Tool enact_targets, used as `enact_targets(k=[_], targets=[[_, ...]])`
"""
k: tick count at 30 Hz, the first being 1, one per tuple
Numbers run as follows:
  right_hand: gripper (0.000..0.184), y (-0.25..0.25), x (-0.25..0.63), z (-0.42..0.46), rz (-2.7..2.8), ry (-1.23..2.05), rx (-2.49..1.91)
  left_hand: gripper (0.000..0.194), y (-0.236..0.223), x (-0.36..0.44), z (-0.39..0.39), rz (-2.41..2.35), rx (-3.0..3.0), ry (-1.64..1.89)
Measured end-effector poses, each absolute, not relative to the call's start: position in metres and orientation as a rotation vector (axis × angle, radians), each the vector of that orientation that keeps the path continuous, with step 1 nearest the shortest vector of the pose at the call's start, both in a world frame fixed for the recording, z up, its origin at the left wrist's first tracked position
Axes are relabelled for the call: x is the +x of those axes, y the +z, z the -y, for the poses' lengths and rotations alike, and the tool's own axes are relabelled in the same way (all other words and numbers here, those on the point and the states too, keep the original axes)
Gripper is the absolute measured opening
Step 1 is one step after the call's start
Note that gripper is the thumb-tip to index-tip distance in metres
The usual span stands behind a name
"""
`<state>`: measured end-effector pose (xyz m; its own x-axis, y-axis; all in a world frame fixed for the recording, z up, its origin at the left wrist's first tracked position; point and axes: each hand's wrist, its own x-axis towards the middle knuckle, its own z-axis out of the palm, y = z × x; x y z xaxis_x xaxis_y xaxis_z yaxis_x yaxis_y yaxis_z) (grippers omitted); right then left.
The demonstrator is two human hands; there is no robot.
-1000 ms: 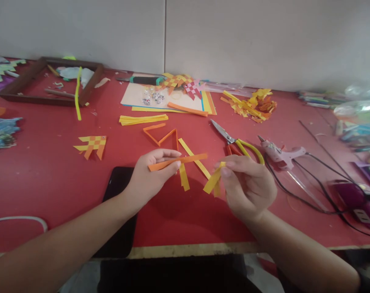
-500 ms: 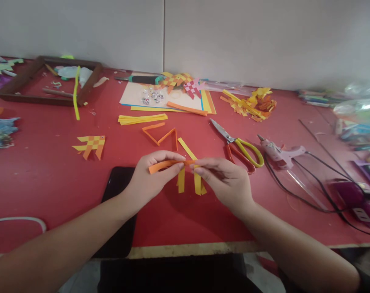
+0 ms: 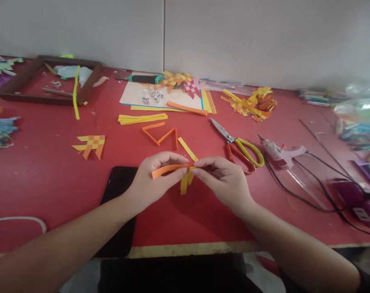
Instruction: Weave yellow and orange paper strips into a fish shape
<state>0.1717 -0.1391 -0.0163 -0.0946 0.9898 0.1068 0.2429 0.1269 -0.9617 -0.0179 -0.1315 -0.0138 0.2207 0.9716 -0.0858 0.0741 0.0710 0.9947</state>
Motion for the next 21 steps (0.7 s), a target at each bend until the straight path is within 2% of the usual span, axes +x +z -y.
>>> enact_targets(k=[11, 21], targets=[[0.01, -0.0124, 0.1696, 0.1375, 1.457, 1.089, -1.278, 0.016, -0.0112, -0.0173, 0.1316, -1.112, 1.318, 0.953], [0.009, -0.0146, 0.172, 0.1377, 1.53, 1.094, -1.246, 0.028, -0.0129, -0.0177, 0.133, -1.052, 1.291, 0.897]])
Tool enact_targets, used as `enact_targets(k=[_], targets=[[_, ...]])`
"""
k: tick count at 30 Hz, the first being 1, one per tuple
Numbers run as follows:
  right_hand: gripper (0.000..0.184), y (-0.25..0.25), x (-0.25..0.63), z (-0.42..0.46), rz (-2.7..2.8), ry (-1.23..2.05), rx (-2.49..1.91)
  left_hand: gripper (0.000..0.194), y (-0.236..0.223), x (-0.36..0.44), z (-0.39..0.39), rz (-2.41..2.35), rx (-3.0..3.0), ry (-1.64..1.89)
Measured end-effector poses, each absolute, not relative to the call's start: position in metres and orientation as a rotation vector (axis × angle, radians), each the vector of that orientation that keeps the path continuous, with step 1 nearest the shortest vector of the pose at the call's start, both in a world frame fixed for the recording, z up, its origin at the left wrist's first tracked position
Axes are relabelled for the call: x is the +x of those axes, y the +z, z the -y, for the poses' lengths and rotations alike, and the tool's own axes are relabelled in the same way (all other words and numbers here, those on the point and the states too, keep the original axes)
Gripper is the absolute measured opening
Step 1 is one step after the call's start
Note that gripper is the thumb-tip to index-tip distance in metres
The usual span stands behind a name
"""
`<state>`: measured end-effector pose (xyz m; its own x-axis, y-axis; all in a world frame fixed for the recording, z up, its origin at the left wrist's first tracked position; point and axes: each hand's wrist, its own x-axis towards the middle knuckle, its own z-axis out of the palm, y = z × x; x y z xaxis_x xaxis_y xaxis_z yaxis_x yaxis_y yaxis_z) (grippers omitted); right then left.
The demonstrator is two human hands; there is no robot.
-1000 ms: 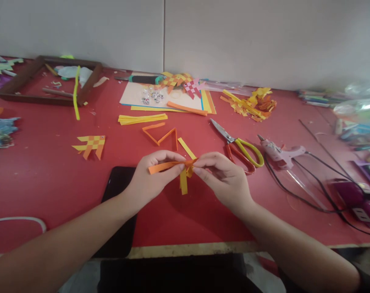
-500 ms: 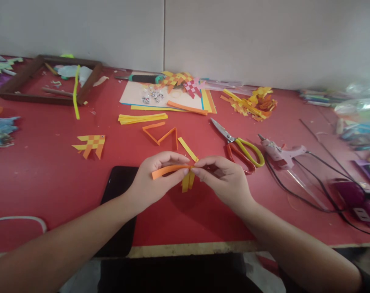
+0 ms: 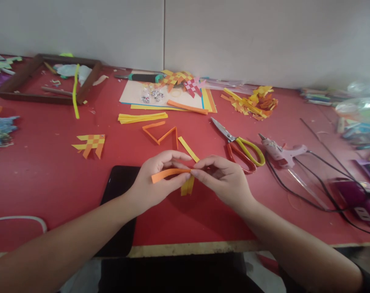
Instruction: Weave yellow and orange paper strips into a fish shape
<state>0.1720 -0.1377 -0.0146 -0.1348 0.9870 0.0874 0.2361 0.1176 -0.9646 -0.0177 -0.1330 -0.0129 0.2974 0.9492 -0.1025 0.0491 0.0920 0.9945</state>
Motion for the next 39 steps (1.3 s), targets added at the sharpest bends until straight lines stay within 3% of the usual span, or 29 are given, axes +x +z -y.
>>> enact_targets(k=[8, 12, 21, 39], targets=[[0.004, -0.0145, 0.1748, 0.1353, 1.588, 1.074, -1.195, 0.034, -0.0116, -0.0187, 0.1301, -1.077, 1.116, 0.816], [0.013, -0.0139, 0.1794, 0.133, 1.675, 0.921, -1.231, 0.032, -0.0136, -0.0189, 0.1289, -1.067, 1.021, 0.831], [0.014, -0.0115, 0.1795, 0.1313, 1.748, 1.134, -1.207, 0.04, -0.0145, -0.0199, 0.1304, -1.01, 0.948, 0.765], [0.014, -0.0094, 0.1752, 0.1349, 1.659, 0.976, -1.222, 0.046, -0.0099, -0.0176, 0.1291, -1.011, 1.043, 0.803]])
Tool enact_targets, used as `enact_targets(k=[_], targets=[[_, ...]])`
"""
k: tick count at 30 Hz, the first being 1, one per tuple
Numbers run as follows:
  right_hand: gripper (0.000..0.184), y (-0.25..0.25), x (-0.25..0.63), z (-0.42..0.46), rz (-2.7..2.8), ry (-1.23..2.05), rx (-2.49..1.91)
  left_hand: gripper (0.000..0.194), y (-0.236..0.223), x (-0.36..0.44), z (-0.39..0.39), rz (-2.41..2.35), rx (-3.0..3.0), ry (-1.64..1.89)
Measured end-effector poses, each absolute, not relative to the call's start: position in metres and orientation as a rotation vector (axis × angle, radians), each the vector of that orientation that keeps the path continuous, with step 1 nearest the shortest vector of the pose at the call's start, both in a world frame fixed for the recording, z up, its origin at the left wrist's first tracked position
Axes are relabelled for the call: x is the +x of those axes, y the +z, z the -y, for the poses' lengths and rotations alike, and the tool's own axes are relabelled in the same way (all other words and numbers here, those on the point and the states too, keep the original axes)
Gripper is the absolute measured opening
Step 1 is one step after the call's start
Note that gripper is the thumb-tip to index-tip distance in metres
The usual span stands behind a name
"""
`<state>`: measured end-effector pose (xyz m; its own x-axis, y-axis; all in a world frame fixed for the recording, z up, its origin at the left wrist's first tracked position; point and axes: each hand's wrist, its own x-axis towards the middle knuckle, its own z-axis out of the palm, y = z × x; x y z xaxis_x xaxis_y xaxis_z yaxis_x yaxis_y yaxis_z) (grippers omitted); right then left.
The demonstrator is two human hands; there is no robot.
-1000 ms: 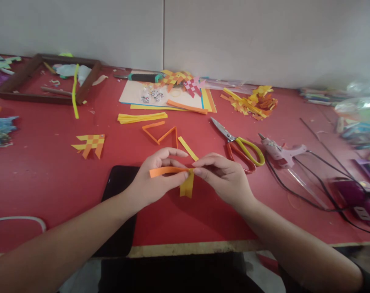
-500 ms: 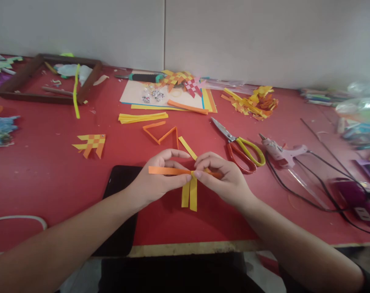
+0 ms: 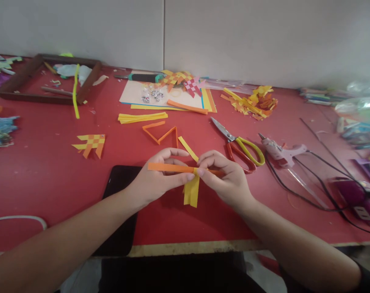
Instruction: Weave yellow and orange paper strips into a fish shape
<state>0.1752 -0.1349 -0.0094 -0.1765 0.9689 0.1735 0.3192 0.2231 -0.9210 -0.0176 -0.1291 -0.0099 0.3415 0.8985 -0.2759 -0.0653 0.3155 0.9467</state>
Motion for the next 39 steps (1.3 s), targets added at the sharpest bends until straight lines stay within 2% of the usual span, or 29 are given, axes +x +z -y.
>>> enact_targets(k=[6, 11, 19, 23, 28, 32, 36, 39], targets=[[0.011, -0.011, 0.174, 0.137, 1.661, 0.971, -1.198, 0.04, -0.009, -0.016, 0.131, -1.057, 1.137, 0.776], [0.008, -0.012, 0.174, 0.136, 1.659, 1.096, -1.157, 0.031, -0.007, -0.015, 0.131, -1.049, 1.087, 0.79], [0.005, -0.01, 0.175, 0.135, 1.663, 1.123, -1.158, 0.03, -0.01, -0.016, 0.132, -0.963, 1.067, 0.783], [0.009, -0.01, 0.176, 0.134, 1.596, 1.101, -1.209, 0.031, -0.011, -0.015, 0.131, -1.025, 1.206, 0.823], [0.019, -0.018, 0.18, 0.131, 1.383, 1.108, -1.28, 0.029, -0.01, -0.015, 0.134, -1.12, 1.203, 1.102], [0.02, -0.023, 0.181, 0.13, 1.256, 1.163, -1.281, 0.022, -0.006, -0.018, 0.142, -1.209, 1.6, 1.462], [0.018, -0.017, 0.178, 0.132, 1.361, 1.127, -1.27, 0.013, -0.005, -0.018, 0.144, -1.128, 2.096, 1.283], [0.016, -0.011, 0.176, 0.134, 1.455, 1.07, -1.243, 0.006, -0.007, -0.017, 0.14, -1.191, 2.078, 1.125]])
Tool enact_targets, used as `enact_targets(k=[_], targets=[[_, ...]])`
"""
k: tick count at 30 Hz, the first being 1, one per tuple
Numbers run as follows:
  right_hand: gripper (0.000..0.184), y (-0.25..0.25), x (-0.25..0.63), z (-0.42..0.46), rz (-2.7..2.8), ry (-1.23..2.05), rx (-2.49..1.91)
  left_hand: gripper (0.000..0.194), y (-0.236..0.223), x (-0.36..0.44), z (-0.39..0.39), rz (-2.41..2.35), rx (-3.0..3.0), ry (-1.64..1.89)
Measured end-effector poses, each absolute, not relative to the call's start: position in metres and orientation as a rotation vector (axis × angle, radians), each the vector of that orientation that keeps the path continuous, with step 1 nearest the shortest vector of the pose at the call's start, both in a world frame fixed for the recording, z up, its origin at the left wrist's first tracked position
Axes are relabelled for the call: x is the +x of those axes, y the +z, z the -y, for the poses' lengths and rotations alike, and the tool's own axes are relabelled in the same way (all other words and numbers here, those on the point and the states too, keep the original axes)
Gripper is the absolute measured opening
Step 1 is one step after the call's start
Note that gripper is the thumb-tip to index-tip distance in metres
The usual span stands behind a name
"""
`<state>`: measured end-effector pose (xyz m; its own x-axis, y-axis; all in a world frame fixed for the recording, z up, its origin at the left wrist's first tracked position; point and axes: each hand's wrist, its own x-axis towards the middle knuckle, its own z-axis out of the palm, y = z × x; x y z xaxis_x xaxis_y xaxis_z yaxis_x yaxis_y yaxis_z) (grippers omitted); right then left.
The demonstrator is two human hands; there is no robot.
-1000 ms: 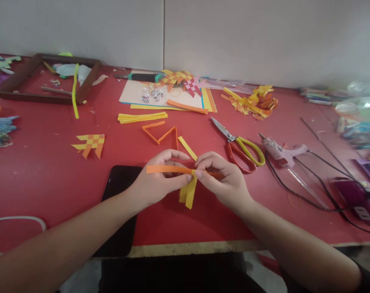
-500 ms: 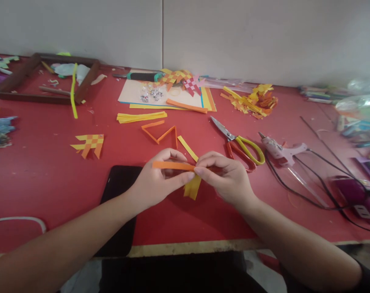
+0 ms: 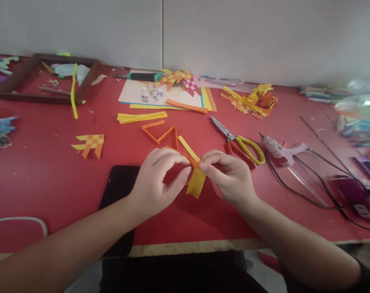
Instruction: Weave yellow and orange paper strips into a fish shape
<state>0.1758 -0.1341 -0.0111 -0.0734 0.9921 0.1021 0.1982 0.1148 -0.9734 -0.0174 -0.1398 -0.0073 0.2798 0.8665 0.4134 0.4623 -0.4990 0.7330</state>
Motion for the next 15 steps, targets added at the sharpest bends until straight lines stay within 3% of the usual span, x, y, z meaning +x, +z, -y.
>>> enact_targets(k=[5, 15], targets=[[0.014, -0.0093, 0.1761, 0.1353, 1.547, 0.98, -1.229, 0.016, -0.0107, -0.0184, 0.1374, -1.234, 1.823, 0.972], [0.011, -0.0111, 0.1753, 0.1372, 1.649, 0.856, -1.228, 0.01, -0.004, -0.0166, 0.1421, -1.328, 1.841, 1.046]])
